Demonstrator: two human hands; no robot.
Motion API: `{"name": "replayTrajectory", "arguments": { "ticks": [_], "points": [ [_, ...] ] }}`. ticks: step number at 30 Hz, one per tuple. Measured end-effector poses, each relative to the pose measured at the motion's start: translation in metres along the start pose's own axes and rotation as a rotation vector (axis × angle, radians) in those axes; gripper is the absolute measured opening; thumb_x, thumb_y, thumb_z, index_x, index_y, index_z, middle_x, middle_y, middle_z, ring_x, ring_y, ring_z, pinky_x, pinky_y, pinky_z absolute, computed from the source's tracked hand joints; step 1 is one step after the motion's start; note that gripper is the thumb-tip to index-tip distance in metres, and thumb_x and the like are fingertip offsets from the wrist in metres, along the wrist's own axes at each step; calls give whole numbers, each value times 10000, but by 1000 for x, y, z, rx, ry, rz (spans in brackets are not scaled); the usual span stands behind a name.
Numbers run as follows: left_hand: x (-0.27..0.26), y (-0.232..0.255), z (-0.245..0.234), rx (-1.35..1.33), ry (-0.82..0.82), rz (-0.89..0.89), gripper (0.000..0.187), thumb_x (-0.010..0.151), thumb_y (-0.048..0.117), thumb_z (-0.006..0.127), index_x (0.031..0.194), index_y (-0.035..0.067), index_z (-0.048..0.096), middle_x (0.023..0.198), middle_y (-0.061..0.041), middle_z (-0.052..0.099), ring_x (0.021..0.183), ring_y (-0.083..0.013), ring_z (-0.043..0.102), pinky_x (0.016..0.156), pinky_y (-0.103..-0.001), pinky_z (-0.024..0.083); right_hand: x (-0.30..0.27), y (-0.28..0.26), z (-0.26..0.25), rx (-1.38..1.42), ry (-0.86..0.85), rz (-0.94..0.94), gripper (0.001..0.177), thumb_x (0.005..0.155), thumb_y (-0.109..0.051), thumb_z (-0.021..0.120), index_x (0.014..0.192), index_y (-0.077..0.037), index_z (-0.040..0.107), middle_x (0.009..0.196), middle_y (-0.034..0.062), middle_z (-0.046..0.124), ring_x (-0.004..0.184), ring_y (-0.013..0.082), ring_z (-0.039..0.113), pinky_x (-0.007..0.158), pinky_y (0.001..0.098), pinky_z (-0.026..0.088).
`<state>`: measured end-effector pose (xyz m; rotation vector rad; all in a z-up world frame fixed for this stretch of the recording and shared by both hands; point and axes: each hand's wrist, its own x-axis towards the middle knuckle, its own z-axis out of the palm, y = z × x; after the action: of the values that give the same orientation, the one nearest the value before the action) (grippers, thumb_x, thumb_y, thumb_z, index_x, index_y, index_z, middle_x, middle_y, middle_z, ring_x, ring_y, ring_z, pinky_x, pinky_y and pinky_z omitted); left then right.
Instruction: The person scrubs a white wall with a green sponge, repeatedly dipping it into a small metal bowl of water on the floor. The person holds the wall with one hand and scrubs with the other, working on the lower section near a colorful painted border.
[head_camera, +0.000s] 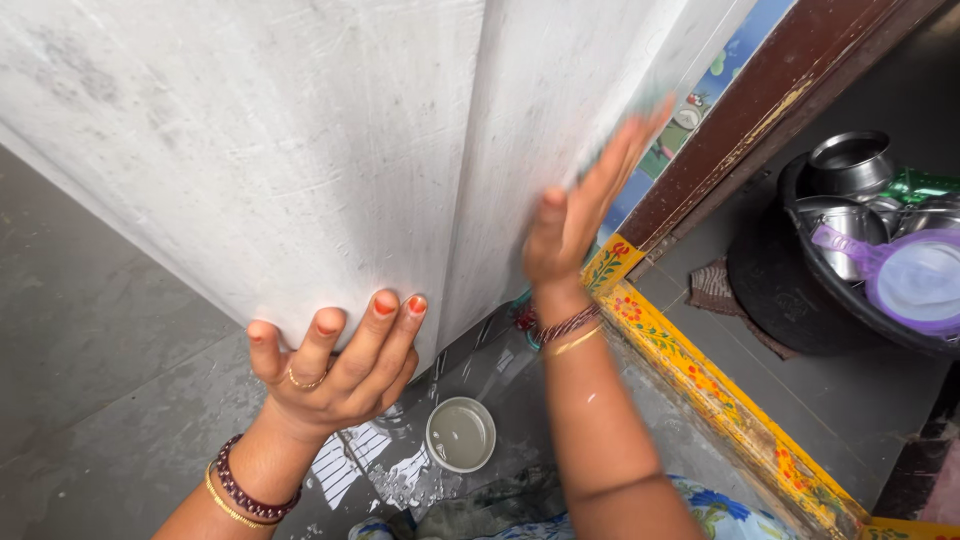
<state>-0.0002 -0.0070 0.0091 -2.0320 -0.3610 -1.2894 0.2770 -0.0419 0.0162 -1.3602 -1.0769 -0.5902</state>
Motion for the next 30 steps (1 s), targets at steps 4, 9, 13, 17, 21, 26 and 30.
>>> {"name": "replayTrajectory", "arguments": {
  "ticks": [4,9,13,17,21,26,30],
  "points": [
    [-3,2,0,-18,-8,-6,428,1053,259,548,1450,267,706,1614,-4,468,1606,-293,177,1305,-596,69,-98,28,14,123,40,485,800,1108,-486,270,1622,59,-11,1738,213,-62,1627,309,-60,1318,421,-16],
    [-2,2,0,-11,-9,-3,424,1053,278,544,1444,267,707,1616,-7,464,1605,-295,175,1304,-594,66,-109,54,26,270,197,912,732,1091,-446,224,1588,47,11,1708,186,-53,1589,270,-45,1269,386,-7],
    [0,-2,2,-1,10,10,417,1052,265,569,1447,254,705,1621,-8,463,1609,-299,173,1310,-594,64,0,45,0,36,43,286,680,1179,-394,205,1646,47,-18,1752,206,-81,1646,299,-86,1363,407,-26],
    [-5,3,2,3,-12,10,439,1050,263,556,1462,250,709,1627,-29,455,1612,-313,171,1306,-607,60,94,30,-17,170,17,50,593,1230,-427,244,1682,-55,148,1720,81,117,1604,187,79,1359,318,56],
    [-1,5,3,-21,-11,-4,414,1054,287,565,1436,261,721,1621,-19,461,1608,-304,174,1304,-602,53,111,27,-14,104,31,-16,653,1182,-523,268,1669,-96,180,1693,39,171,1599,163,129,1358,306,79],
    [-4,5,4,-24,-7,-7,414,1058,271,564,1437,260,730,1619,-18,465,1615,-303,170,1310,-596,45,-13,64,0,-10,20,167,767,1155,-526,225,1680,-14,-1,1733,155,-44,1625,275,-79,1351,419,-47],
    [-8,4,9,-3,13,6,412,1046,262,553,1413,245,742,1609,-30,478,1607,-315,184,1300,-607,59,-145,81,23,187,96,713,728,1104,-437,257,1623,19,27,1729,181,0,1602,292,22,1286,393,56]
  ]
}}
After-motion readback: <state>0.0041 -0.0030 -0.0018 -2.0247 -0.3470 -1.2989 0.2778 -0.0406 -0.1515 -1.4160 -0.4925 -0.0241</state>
